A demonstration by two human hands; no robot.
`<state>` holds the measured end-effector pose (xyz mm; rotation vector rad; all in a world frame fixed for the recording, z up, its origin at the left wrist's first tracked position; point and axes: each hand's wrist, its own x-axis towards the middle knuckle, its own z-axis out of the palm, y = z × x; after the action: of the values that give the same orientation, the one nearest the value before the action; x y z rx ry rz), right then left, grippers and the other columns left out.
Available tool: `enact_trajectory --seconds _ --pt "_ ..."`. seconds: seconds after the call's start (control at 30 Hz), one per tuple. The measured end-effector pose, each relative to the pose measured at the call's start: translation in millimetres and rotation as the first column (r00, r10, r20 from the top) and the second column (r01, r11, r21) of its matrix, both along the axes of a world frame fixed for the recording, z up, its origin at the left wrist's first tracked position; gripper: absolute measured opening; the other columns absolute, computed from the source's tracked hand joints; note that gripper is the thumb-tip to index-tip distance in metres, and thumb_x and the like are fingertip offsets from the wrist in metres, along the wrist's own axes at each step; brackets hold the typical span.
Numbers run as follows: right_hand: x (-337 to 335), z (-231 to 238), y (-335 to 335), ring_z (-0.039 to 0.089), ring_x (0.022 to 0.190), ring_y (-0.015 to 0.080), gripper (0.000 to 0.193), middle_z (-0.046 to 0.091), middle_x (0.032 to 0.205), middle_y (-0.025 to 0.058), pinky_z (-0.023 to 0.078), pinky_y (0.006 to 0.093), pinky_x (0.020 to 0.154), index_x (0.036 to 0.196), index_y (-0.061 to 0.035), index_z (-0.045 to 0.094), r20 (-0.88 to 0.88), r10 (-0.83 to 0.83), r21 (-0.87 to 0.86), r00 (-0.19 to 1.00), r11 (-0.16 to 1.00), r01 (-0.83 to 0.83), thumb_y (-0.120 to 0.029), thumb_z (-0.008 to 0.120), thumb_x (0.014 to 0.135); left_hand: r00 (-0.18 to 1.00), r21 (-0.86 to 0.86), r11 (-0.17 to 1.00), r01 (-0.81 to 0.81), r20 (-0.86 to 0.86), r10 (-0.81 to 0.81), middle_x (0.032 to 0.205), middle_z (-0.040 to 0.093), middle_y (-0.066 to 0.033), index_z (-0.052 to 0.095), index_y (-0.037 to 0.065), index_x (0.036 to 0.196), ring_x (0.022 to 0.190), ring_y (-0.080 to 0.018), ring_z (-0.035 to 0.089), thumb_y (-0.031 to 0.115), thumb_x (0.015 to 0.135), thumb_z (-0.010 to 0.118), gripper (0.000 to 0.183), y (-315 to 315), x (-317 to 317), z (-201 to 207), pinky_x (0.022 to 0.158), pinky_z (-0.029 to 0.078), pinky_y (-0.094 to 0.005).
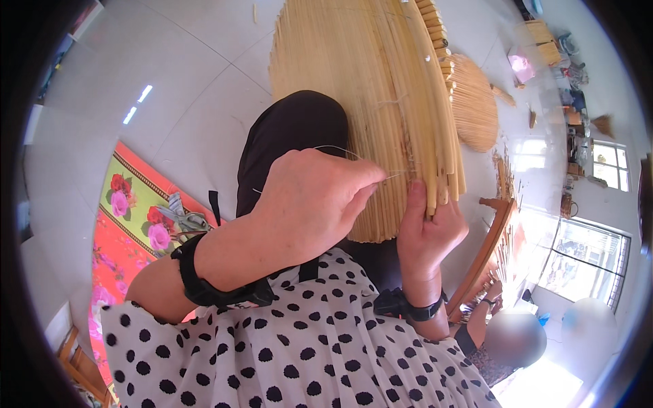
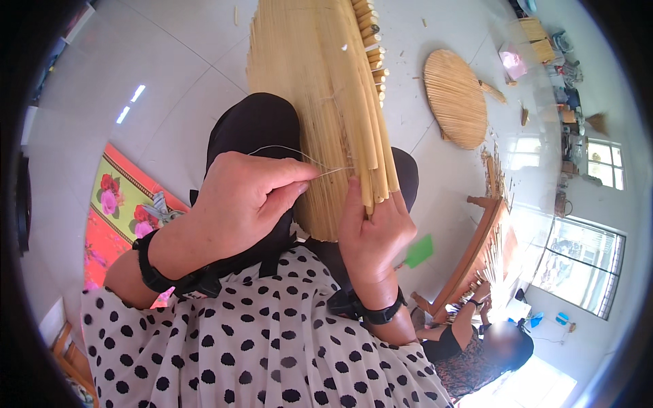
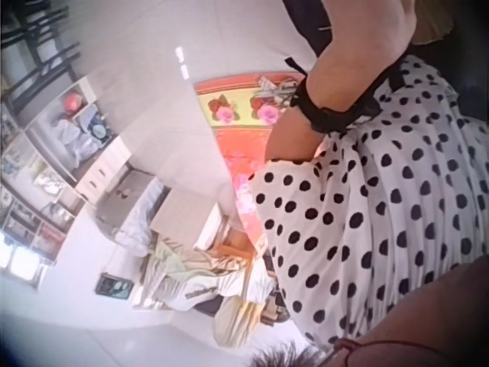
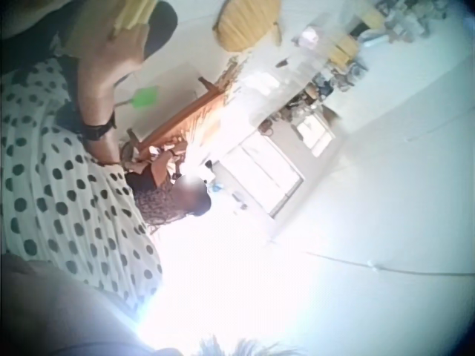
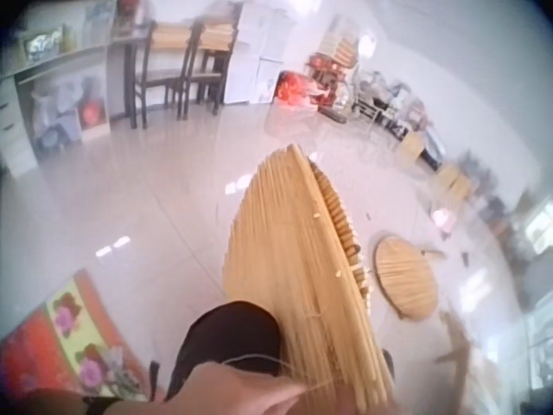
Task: The person sits on the floor and weaves a large, fan-shaped bamboo object. They use a needle and white thread to stitch the bamboo strips together, occasionally using pliers to adjust the material. The person rotates the object to work on different sections.
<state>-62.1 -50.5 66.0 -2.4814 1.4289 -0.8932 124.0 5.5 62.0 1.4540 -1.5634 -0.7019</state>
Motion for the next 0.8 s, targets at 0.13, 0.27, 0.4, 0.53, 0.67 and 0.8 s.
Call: enact_trajectory --seconds 0.13,0.27,0.4,0.53,0.67,0.8 --pt "3.8 0.9 -0.5 0.066 0.066 0.0327 0.016 0.068 0.085 0.0167 0.051 0.0361 0.057 0.101 0.0024 0.070 0.029 0.007 0.007 1.000 1.000 -0.008 -0.006 0.070 0.087 1.000 -0.059 0.998 -0.021 -0.014 0.020 0.072 0.066 -0.0137 0.069 0.004 0.093 0.063 -0.0302 0.066 0.005 0.086 0.067 0.008 -2.4 -1.1 -1.7 0.054 0.050 -0.0354" --pt "5.0 -0.2 -1.1 0.066 0.068 0.0321 0.016 0.069 0.088 0.0173 0.051 0.0353 0.059 0.100 0.0028 0.070 0.073 0.023 0.015 0.997 1.000 -0.024 -0.005 0.070 0.087 0.998 -0.087 0.995 -0.047 -0.046 0.043 0.062 0.060 -0.0121 0.064 0.007 0.078 0.059 -0.0326 0.062 0.010 0.083 0.067 0.007 -3.3 -0.6 -1.3 0.052 0.047 -0.0417" --pt "9.4 -2.9 0.3 0.067 0.069 0.0298 0.014 0.069 0.088 0.0172 0.050 0.0346 0.058 0.099 0.0032 0.070 0.137 0.027 -0.031 0.990 0.999 -0.023 -0.005 0.069 0.087 0.997 -0.115 0.991 -0.065 -0.037 0.061 0.061 0.059 -0.0120 0.063 0.007 0.076 0.059 -0.0323 0.063 0.010 0.083 0.067 0.009 -2.1 0.8 -2.8 0.051 0.047 -0.0417" --pt "8.3 -3.3 -0.7 0.067 0.068 0.0283 0.015 0.070 0.087 0.0166 0.050 0.0339 0.058 0.099 0.0031 0.071 0.118 0.023 -0.036 0.993 0.999 -0.019 -0.006 0.070 0.088 0.999 -0.090 0.995 -0.036 -0.004 0.036 0.066 0.062 -0.0121 0.065 0.005 0.083 0.060 -0.0312 0.064 0.007 0.083 0.067 0.002 -1.9 4.1 -1.1 0.052 0.048 -0.0390" --pt "9.4 -0.1 2.7 0.067 0.069 0.0258 0.014 0.070 0.083 0.0151 0.050 0.0340 0.062 0.099 0.0017 0.071 0.086 -0.022 0.009 0.996 1.000 0.021 -0.009 0.069 0.090 0.999 -0.086 0.996 -0.031 0.008 0.032 0.066 0.063 -0.0117 0.065 0.006 0.082 0.059 -0.0309 0.064 0.008 0.084 0.067 0.003 -2.3 4.2 0.1 0.052 0.049 -0.0383" --pt "6.1 -4.3 -0.6 0.068 0.066 0.0251 0.017 0.070 0.086 0.0154 0.050 0.0319 0.057 0.101 0.0028 0.072 0.094 0.026 -0.049 0.995 0.999 -0.021 -0.006 0.071 0.086 0.999 -0.053 0.999 0.003 0.043 -0.001 0.074 0.067 -0.0132 0.071 0.002 0.096 0.064 -0.0289 0.066 0.001 0.083 0.068 0.013 -2.5 5.5 0.6 0.055 0.051 -0.0342"
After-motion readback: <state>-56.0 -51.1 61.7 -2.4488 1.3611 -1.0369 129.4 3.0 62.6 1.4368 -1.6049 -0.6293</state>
